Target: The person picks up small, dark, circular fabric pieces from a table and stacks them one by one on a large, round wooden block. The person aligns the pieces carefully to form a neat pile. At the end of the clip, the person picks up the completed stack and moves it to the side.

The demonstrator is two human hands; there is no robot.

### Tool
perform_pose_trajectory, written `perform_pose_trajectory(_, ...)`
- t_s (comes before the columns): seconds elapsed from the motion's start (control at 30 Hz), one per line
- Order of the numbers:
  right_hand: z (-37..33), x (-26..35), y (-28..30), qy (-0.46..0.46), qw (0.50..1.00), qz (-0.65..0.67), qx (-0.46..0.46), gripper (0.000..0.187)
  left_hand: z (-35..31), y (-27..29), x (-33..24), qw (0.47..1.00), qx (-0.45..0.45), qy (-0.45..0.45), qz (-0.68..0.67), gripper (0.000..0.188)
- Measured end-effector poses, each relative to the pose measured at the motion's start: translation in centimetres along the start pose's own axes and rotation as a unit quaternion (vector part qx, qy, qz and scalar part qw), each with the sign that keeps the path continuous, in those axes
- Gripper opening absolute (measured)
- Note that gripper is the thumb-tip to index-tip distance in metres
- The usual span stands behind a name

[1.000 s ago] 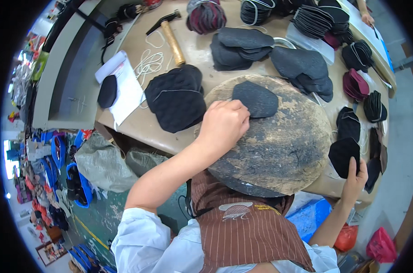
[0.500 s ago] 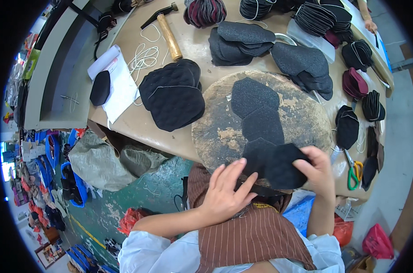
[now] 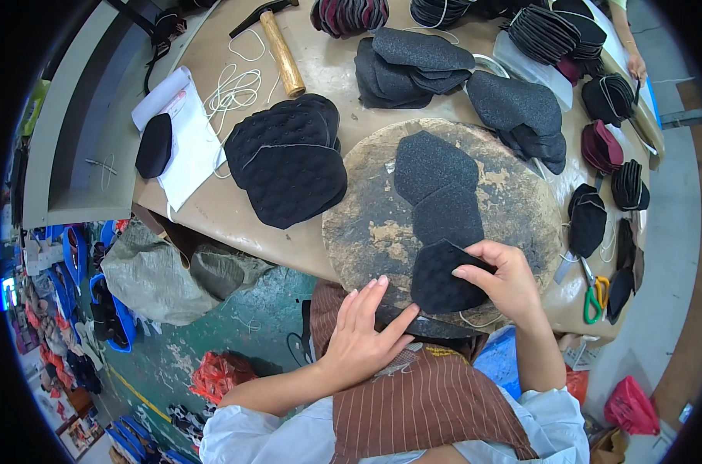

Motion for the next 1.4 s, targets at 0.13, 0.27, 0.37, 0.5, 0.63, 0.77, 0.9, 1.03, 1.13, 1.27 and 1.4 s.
perform_pose_trajectory(0.13,0.2,0.3,0.1,0.0,1.0,-0.014,0.004,0.018,0.3,0.6,0.0,1.0,-0.002,-0.009,-0.03,0.061)
perform_pose_trajectory(0.27,0.4,0.3,0.1,-0.005,1.0,-0.006,0.002,0.019,2.8,1.4,-1.9,0.997,0.038,-0.07,0.004,0.073)
perform_pose_trajectory(0.37,0.4,0.8,0.5,-0.005,0.999,-0.051,0.009,0.019,4.3,0.2,-2.6,0.989,0.107,-0.073,0.071,0.088)
perform_pose_trajectory(0.5,-3.5,-0.4,0.8,-0.115,0.992,0.037,-0.037,0.018,4.0,-0.2,-2.7,0.984,0.118,-0.065,0.118,0.095)
perform_pose_trajectory(0.63,-4.2,-0.4,0.2,-0.123,0.986,0.034,-0.107,0.019,3.8,-0.4,-3.0,0.978,0.124,-0.063,0.156,0.091)
perform_pose_trajectory(0.77,-3.0,0.3,0.9,-0.114,0.987,-0.101,-0.052,0.026,5.4,-0.2,-4.0,0.972,0.151,-0.069,0.169,0.082)
perform_pose_trajectory(0.9,-2.8,0.4,2.6,0.026,0.965,-0.259,-0.043,0.033,7.3,-0.2,-5.5,0.975,0.162,-0.084,0.125,0.079)
perform_pose_trajectory(1.03,-4.1,0.0,2.2,0.072,0.975,-0.203,-0.053,0.024,7.3,0.2,-3.7,0.994,0.11,-0.026,-0.011,0.06)
perform_pose_trajectory(1.13,-5.6,0.5,1.6,0.276,0.929,-0.226,-0.103,0.02,8.7,2.2,-5.0,0.994,-0.03,-0.037,-0.101,0.057)
perform_pose_trajectory(1.27,-5.4,1.2,1.9,0.335,0.928,-0.076,-0.146,0.019,10.0,3.2,-4.8,0.959,0.049,-0.001,-0.279,0.04)
perform_pose_trajectory(1.4,-6.2,1.8,1.9,0.149,0.987,-0.007,-0.057,0.022,10.0,3.9,-4.1,0.951,-0.028,0.023,-0.307,0.027)
Point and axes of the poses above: each hand's wrist, its own z-axis towards the middle knuckle, its own y-axis out of the back of the hand, x = y × z, the point moved 2 cm from there along z, towards the middle knuckle, and after that the axes turned 14 degrees about y, right-handed, at the moved point
